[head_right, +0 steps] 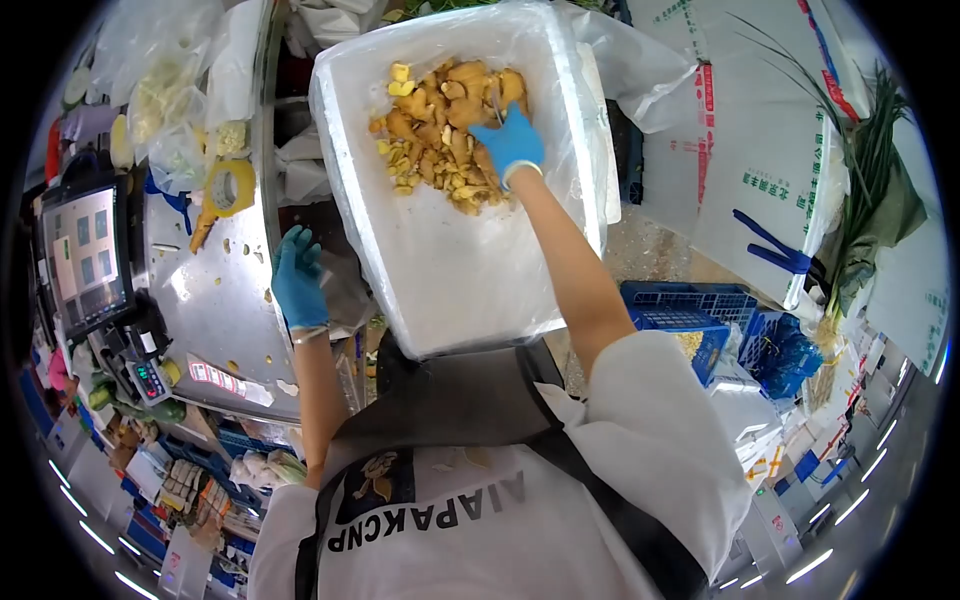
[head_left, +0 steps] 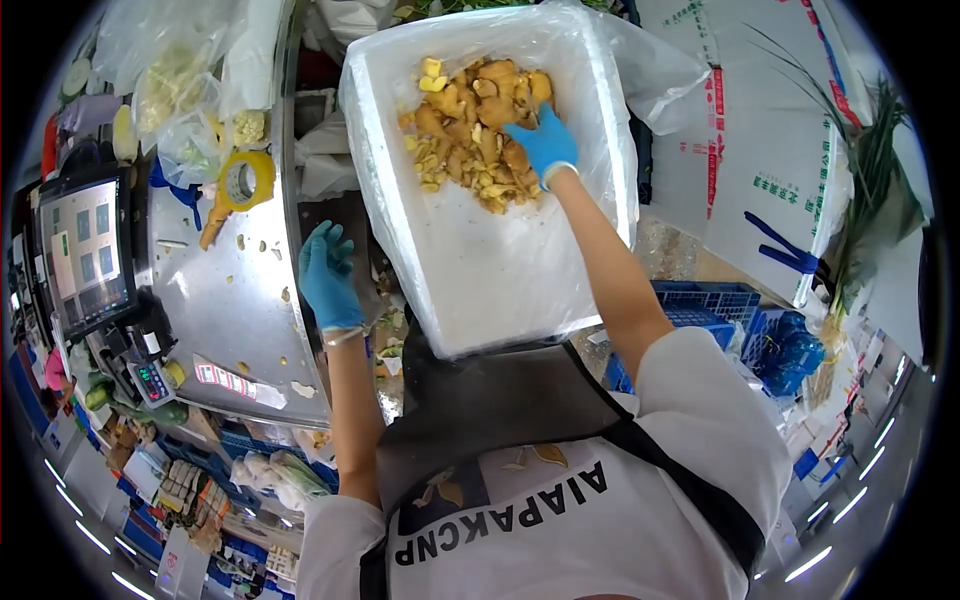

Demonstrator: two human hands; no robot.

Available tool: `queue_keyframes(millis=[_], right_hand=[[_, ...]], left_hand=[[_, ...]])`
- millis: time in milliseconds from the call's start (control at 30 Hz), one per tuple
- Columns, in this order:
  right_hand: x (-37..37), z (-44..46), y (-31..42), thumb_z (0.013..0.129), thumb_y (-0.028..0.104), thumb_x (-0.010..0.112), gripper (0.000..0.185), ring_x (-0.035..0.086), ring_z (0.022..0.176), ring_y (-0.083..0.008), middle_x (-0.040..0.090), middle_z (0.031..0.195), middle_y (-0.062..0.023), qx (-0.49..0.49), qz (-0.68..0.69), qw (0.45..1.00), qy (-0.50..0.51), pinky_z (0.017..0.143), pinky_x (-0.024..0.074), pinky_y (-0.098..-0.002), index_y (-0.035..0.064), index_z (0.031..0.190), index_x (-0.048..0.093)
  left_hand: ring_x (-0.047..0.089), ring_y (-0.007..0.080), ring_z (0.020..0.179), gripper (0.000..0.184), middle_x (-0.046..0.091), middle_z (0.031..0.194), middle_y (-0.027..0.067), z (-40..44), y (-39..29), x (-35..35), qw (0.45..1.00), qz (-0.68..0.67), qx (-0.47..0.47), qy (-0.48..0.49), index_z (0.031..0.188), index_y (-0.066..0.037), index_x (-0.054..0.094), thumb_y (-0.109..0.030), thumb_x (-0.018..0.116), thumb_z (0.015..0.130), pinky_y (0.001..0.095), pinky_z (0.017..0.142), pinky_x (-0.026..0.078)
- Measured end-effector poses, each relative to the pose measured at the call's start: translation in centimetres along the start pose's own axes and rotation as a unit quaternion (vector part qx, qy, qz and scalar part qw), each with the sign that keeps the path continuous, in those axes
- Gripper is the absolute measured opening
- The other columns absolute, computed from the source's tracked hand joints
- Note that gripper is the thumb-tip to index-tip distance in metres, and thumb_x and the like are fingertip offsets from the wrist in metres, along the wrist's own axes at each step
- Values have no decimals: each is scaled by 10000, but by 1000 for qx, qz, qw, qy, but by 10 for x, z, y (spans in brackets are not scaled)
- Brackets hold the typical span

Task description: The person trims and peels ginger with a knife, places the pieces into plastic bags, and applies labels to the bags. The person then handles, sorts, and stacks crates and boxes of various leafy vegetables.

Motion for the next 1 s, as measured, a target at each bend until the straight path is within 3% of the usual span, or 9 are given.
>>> queue_keyframes(millis=[67, 367, 467, 567, 600, 667, 733, 833, 1000], right_hand=[[18, 13, -16, 769, 429, 757, 778, 610, 1112, -328, 590, 1265, -177, 74, -196, 978, -4, 927, 506, -409, 1, 1340, 446], [21, -74, -48, 682, 468, 766, 789, 632, 1029, -386, 637, 1113, -260, 58, -121, 980, 145, 857, 519, -420, -41, 1216, 485], [23, -136, -32, 670, 495, 773, 662, 666, 897, -305, 676, 1035, -206, 0, -147, 892, 428, 816, 520, -370, -7, 1079, 637], [12, -101, -35, 736, 393, 742, 468, 656, 955, -306, 685, 1074, -161, -3, -25, 953, 303, 852, 505, -374, 28, 1025, 691], [-5, -85, -29, 819, 333, 660, 343, 661, 815, -317, 697, 923, -166, 70, 58, 966, 242, 768, 519, -374, 35, 987, 689], [-9, -20, -45, 871, 357, 613, 321, 619, 687, -246, 677, 855, -134, 59, -42, 992, 105, 687, 518, -345, 76, 998, 701], [-3, 14, -45, 898, 290, 579, 265, 637, 740, -275, 656, 807, -164, 99, 50, 993, 49, 734, 521, -358, 60, 971, 688], [26, 7, 24, 900, 277, 591, 239, 644, 846, -325, 647, 957, -191, -94, -96, 987, 92, 770, 525, -402, 63, 986, 654], [93, -28, 16, 888, 302, 620, 316, 612, 971, -379, 526, 1228, -200, -149, -273, 945, 100, 856, 506, -469, 110, 1138, 600]], left_hand=[[625, 101, 771, 231, 689, 1042, 39, -36, -37, 31, 991, 96, 88, -37, 1143, -71, 642, -142, 494, 981, 203, 636, 420], [615, 99, 822, 222, 670, 1006, 26, -73, 20, 139, 963, 138, 58, 225, 1162, -43, 630, -59, 538, 960, 221, 720, 474], [618, 104, 824, 205, 676, 978, 43, -79, 44, 136, 952, 171, 64, 247, 1136, -31, 641, -68, 568, 948, 243, 760, 503], [637, 114, 818, 199, 677, 968, 57, -73, 68, 120, 943, 210, 62, 250, 1122, -23, 645, -84, 588, 941, 254, 758, 515], [642, 119, 818, 200, 676, 968, 58, -71, 70, 114, 940, 230, 63, 245, 1122, -22, 645, -85, 590, 940, 256, 757, 517], [649, 131, 821, 204, 673, 976, 64, -71, 68, 111, 945, 220, 46, 239, 1126, -26, 646, -91, 595, 940, 259, 759, 518], [649, 130, 823, 208, 671, 982, 66, -72, 66, 112, 944, 221, 40, 241, 1131, -27, 645, -93, 592, 941, 256, 762, 517], [649, 125, 826, 212, 669, 991, 68, -69, 66, 111, 948, 211, 28, 234, 1135, -26, 645, -97, 592, 942, 250, 765, 513], [654, 122, 841, 218, 677, 999, 72, -71, 64, 115, 948, 227, 27, 221, 1136, -20, 645, -99, 588, 942, 250, 758, 510]])
Point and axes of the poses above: each hand's wrist, its own z-axis towards the middle knuckle, its own x-axis out of the palm, y = z × x, the point moved 9 cm from there along z, towards the middle knuckle
